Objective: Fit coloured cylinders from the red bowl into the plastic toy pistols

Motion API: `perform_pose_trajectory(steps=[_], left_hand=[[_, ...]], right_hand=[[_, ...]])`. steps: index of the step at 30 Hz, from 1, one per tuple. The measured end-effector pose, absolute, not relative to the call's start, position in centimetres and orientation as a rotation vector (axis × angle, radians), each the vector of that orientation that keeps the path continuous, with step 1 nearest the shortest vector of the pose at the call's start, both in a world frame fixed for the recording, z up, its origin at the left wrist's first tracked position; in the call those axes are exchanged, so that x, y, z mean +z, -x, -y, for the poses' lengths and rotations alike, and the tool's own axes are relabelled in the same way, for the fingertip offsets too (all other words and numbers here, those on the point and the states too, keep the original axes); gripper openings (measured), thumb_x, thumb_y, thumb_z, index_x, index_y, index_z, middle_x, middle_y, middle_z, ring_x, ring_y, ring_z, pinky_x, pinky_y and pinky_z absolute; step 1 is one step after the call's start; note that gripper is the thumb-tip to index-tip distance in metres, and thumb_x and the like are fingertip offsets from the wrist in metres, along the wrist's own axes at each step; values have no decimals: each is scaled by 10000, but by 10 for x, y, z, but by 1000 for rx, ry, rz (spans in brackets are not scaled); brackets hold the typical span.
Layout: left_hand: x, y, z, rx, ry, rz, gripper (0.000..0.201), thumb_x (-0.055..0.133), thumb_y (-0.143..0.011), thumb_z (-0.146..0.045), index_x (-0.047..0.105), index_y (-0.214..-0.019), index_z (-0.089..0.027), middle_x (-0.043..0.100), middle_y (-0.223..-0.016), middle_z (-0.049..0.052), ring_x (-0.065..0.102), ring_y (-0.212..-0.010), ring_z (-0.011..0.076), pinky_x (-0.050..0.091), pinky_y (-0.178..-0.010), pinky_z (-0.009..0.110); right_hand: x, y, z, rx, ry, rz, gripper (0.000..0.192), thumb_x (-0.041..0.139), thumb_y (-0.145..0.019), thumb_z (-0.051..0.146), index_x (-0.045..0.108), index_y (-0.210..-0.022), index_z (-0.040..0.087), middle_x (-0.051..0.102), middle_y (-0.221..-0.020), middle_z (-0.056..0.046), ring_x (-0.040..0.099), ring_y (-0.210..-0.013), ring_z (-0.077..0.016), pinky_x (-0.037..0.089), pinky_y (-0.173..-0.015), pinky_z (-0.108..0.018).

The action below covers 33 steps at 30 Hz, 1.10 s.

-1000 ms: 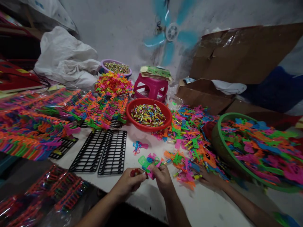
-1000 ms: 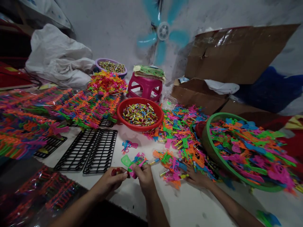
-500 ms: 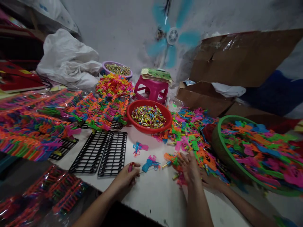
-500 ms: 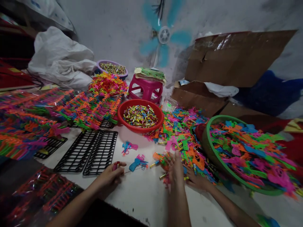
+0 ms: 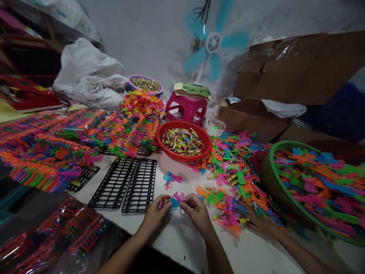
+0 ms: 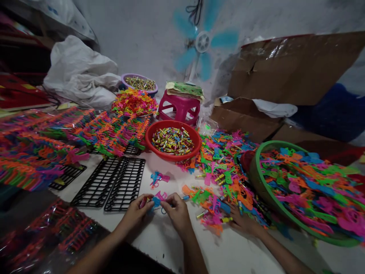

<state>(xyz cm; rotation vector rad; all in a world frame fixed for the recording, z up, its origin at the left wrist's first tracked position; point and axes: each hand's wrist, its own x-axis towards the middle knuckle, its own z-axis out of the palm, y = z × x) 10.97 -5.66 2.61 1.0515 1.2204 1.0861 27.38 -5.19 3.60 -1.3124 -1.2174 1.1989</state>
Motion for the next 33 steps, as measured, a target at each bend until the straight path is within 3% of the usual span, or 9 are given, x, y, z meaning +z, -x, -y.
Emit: perform_pose_trajectory(steps=[3, 6, 10, 16, 20, 24, 33], left_hand=[[35, -121, 63, 1019, -865, -1105, 373, 637, -626, -462, 566, -838, -163, 441, -484, -83, 354, -367, 57, 270, -367, 176], [43, -133, 68, 1034, -773, -1032, 404, 643, -609, -488, 538, -822, -162, 366, -432, -111, 269, -308, 29, 172, -325, 165], [47, -137, 70, 1075, -783, -1039, 430, 639, -604, -504, 560, -829, -146, 396, -458, -97, 334, -329, 30, 212, -340, 162], [47, -120, 70, 984, -923, -991, 463, 573, -685, -483, 497, -1000, -151, 529, -592, -59, 368, -305, 19, 228, -326, 159], [47, -120, 72, 978, -919, -939, 366, 587, -689, -449, 469, -893, -169, 584, -643, -36, 396, -295, 17, 219, -313, 149], [50, -124, 72, 987, -923, -920, 341, 600, -680, -444, 506, -832, -153, 550, -646, -48, 427, -322, 12, 225, -315, 140], [50, -120, 74, 838, -957, -842, 366, 454, -751, -525, 453, -709, -161, 573, -527, -32, 355, -260, 19, 163, -294, 153]], right_hand=[[42, -265, 61, 1226, 1167, 945, 273, 670, -647, 375, 575, -835, 200, 610, -727, 1, 545, -640, -131, 416, -589, -242], [40, -247, 69, 1248, 1103, 852, 307, 644, -667, 407, 583, -861, 176, 621, -813, -36, 564, -729, -157, 439, -690, -283], [40, -229, 73, 1175, 1247, 761, 278, 625, -672, 426, 566, -667, 154, 566, -611, 3, 510, -580, -126, 425, -584, -248], [53, -240, 67, 1126, 1273, 882, 310, 603, -679, 443, 518, -599, 156, 478, -535, 32, 429, -506, -95, 370, -504, -217], [60, -243, 68, 1170, 1238, 994, 309, 611, -669, 427, 495, -558, 162, 435, -514, 42, 399, -494, -87, 356, -499, -212], [61, -240, 71, 1194, 1227, 1046, 306, 583, -684, 443, 526, -592, 157, 470, -550, 21, 425, -526, -100, 366, -522, -221], [55, -243, 73, 1145, 1253, 1118, 338, 541, -709, 473, 505, -586, 160, 436, -548, 29, 392, -519, -95, 354, -508, -214]])
